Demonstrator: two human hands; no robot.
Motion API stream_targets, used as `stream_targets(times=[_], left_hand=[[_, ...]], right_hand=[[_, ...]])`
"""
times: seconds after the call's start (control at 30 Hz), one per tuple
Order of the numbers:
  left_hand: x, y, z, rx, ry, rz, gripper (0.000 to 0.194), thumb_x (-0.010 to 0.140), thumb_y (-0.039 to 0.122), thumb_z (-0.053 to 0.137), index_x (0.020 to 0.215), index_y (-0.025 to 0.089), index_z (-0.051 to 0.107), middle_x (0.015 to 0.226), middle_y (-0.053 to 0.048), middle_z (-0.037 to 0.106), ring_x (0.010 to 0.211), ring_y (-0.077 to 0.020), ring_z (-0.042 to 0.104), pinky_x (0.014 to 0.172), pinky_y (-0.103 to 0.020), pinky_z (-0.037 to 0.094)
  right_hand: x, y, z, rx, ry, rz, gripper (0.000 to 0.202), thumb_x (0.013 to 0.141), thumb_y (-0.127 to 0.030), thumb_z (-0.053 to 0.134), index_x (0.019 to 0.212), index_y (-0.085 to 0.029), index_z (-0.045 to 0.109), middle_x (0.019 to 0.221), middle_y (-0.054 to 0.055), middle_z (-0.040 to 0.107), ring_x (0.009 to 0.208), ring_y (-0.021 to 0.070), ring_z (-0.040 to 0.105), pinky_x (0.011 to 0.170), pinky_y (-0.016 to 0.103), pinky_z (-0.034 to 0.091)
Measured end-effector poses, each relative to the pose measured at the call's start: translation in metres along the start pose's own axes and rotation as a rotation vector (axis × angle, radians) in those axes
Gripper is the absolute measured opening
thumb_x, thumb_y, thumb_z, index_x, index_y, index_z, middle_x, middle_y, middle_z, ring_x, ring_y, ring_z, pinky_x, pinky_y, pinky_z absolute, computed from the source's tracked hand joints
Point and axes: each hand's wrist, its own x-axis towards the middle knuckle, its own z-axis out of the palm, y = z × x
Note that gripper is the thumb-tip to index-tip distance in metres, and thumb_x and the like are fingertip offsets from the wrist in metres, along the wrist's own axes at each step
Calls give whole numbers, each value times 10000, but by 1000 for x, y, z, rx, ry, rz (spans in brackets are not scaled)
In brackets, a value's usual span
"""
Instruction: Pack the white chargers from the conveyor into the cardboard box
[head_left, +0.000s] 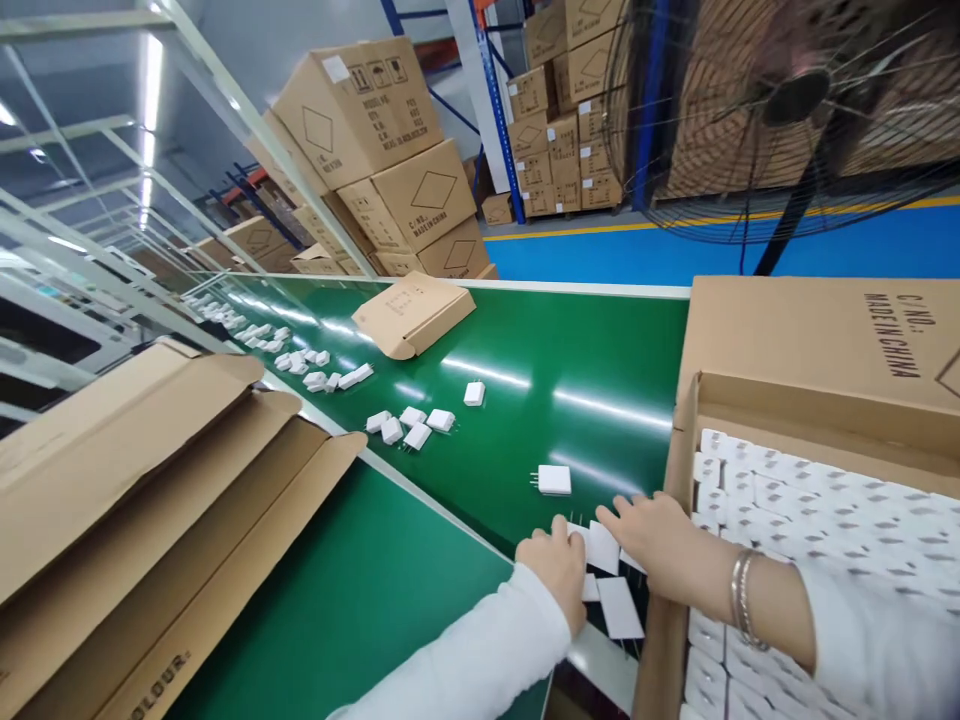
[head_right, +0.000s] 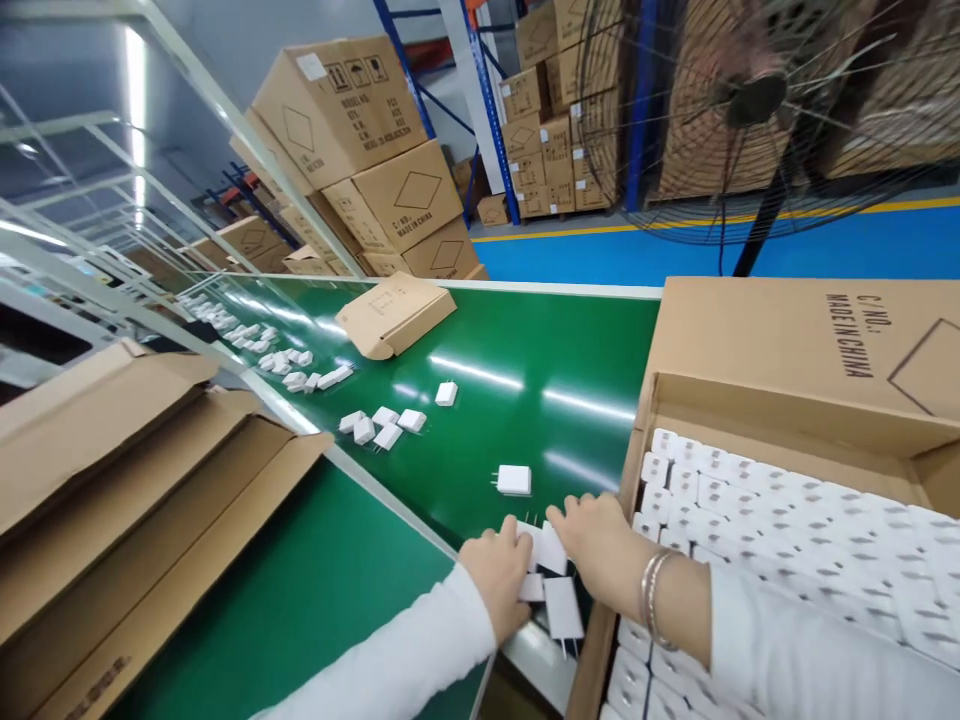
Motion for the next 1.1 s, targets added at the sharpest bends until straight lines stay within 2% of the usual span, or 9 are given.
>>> stream_targets(times=[0.23,0.4,0.53,0.63,0.7,0.77,0.87,0.93,1.1], left_hand=[[12,-8,0,-128,153,58,382,693,142,604,1073,135,561,1113,-158,560,1049,-340,516,700,-411,526],[44,-39,-18,-160,344,-68,260,813,197,506,1069,176,542,1149,-132,570,1098,-311,491,800,-420,489],[52,-62,-28,-175,481,-100,210,796,297,563,982,202,536,1058,-91,621,1095,-286,508,996,-473,347],[45,-77,-27,-364,549,-211,133,804,301,530,898,215,493,868,-44,637,894,-246,601,854,-404,441],[43,-86,-27,-533,555,-289,143,823,328,512,893,215,458,793,-22,624,776,-221,621,707,-335,471],[45,-90,-29,-634,551,-310,211,863,376,475,978,205,428,799,-16,631,725,-191,630,653,-292,470],[55,-82,-34,-646,557,-290,330,940,380,332,1189,163,332,944,-71,648,811,-171,646,709,-277,480],[63,-67,-37,-603,561,-276,372,949,320,291,1268,129,286,1114,-137,598,977,-187,616,811,-295,467],[74,-39,-37,-364,482,-128,378,835,262,506,1170,89,472,1163,-182,524,1104,-303,513,923,-406,417]], right_hand=[[12,8,11,-75,70,-31,552,588,88,589,1063,-192,551,910,68,610,811,256,611,584,297,450],[39,21,7,-41,200,102,262,862,-188,514,1118,-135,533,1032,148,573,921,275,581,678,334,466],[45,24,4,-39,211,80,303,742,-123,617,1042,-152,582,1132,149,557,985,289,549,727,359,451],[41,26,0,-41,219,18,253,725,-36,579,950,-148,608,1113,135,581,1075,276,499,822,361,412],[40,30,-6,-17,215,45,141,779,-120,590,919,-129,606,1040,133,605,1059,265,509,839,357,410],[43,35,-13,28,203,149,207,851,-263,562,990,-111,581,931,107,623,938,242,565,787,368,444],[57,37,-25,112,188,334,304,933,-369,442,1081,-121,534,830,44,612,763,183,592,688,351,481],[70,35,-31,167,169,409,316,930,-405,456,1057,-131,548,860,40,610,791,169,592,713,348,492],[100,32,-41,304,72,524,372,899,-439,524,1109,-134,551,1059,80,593,948,195,577,820,396,491]])
